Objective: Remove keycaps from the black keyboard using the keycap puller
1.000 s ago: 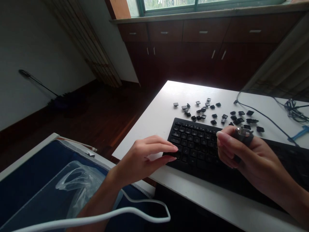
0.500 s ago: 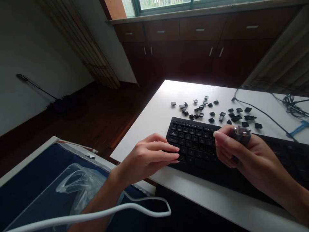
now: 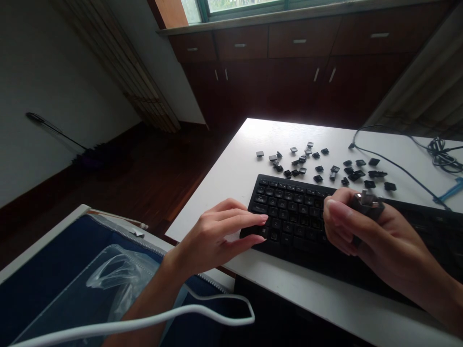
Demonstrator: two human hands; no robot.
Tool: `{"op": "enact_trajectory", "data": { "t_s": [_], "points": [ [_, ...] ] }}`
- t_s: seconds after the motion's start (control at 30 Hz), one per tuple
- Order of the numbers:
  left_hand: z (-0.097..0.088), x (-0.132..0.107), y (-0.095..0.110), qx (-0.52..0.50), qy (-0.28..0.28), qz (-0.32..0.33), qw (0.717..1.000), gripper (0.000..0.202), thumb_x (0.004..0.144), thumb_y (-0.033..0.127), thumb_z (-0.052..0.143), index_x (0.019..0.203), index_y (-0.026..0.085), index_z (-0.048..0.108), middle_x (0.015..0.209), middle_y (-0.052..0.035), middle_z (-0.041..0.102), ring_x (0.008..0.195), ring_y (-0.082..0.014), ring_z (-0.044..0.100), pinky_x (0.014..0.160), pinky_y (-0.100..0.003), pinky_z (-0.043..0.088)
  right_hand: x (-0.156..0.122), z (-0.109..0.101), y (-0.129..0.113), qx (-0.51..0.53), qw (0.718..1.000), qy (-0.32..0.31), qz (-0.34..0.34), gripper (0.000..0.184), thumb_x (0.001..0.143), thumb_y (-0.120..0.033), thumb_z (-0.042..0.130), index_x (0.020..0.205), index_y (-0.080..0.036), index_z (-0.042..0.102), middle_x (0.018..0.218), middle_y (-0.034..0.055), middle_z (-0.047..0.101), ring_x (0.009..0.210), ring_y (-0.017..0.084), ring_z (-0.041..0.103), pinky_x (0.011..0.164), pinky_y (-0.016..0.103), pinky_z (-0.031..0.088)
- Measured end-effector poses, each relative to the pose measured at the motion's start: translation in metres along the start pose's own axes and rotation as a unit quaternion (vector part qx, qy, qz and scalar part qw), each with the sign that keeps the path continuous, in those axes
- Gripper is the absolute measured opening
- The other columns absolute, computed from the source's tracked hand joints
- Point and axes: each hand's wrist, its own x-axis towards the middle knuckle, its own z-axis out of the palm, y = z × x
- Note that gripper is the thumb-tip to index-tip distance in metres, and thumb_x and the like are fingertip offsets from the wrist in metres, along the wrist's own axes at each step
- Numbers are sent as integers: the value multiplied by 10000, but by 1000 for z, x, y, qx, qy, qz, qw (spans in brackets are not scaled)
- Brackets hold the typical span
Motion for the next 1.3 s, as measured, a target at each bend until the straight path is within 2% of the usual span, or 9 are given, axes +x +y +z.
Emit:
{"op": "enact_trajectory", "data": {
  "t_s": [0.2, 0.3, 0.47, 0.6, 0.77, 0.87, 1.0, 1.13, 1.3],
  "points": [
    [-3, -1, 0, -30, -1, -15, 999, 533, 797, 235, 827, 1298, 230, 648, 1164, -94, 719, 1064, -218, 645, 917, -361, 582, 6, 14, -11, 110, 994, -17, -18, 468, 938, -461, 612, 566, -220, 461, 546, -19, 394, 480, 122, 369, 437, 290, 324],
    [-5, -2, 2, -42, 5, -40, 998, 416, 851, 191, 764, 1255, 229, 674, 1190, -95, 699, 1109, -221, 633, 952, -364, 566, 14, 30, -17, 119, 992, -2, -38, 514, 923, -486, 633, 520, -217, 460, 520, -15, 379, 473, 123, 380, 435, 294, 326],
    [-6, -4, 4, -67, 41, -132, 988, 302, 956, 140, 588, 1224, 232, 693, 1243, -85, 657, 1161, -204, 622, 1014, -341, 535, 26, 59, -32, 167, 984, 10, -61, 316, 909, -373, 673, 659, -240, 534, 541, -35, 395, 493, 122, 375, 474, 287, 333],
    [-3, -3, 0, -111, 88, -210, 967, 221, 967, 228, 601, 1155, 219, 717, 1216, -82, 666, 1140, -211, 638, 1007, -324, 539, 35, 76, -42, 208, 976, -9, -66, 528, 932, -416, 568, 488, -213, 366, 501, -12, 317, 496, 129, 381, 488, 310, 351],
    [-1, -3, -4, -167, 125, -238, 949, 203, 971, 277, 600, 1110, 202, 727, 1173, -92, 684, 1102, -214, 656, 958, -313, 560, 39, 91, -28, 127, 987, -22, -97, 510, 954, -401, 599, 514, -209, 427, 476, -34, 325, 430, 101, 292, 425, 314, 219],
    [-1, -4, -5, -181, 129, -244, 944, 199, 967, 276, 609, 1110, 199, 724, 1171, -93, 684, 1089, -212, 658, 954, -315, 559, 36, 95, -21, 49, 992, -28, -111, 512, 965, -442, 591, 530, -210, 451, 503, -26, 362, 468, 110, 307, 460, 320, 234],
    [-1, -4, -6, -198, 134, -242, 940, 192, 967, 280, 610, 1096, 194, 723, 1168, -91, 683, 1096, -214, 654, 961, -322, 558, 36, 98, -14, 46, 990, -15, -136, 536, 994, -442, 537, 519, -213, 439, 497, -29, 358, 465, 110, 290, 488, 331, 255],
    [-1, -4, -7, -197, 127, -246, 940, 194, 966, 293, 614, 1097, 196, 719, 1156, -87, 686, 1067, -210, 663, 941, -320, 567, 40, 101, -11, -8, 992, -58, -109, 496, 960, -428, 593, 541, -206, 448, 522, -22, 375, 491, 115, 303, 476, 332, 209],
    [-3, -4, -5, -180, 113, -239, 948, 191, 974, 286, 603, 1106, 204, 713, 1172, -79, 678, 1103, -207, 652, 964, -311, 557, 37, 99, -36, 86, 991, -35, -100, 554, 980, -355, 544, 467, -203, 401, 451, -29, 315, 432, 107, 273, 463, 339, 238]
  ]
}}
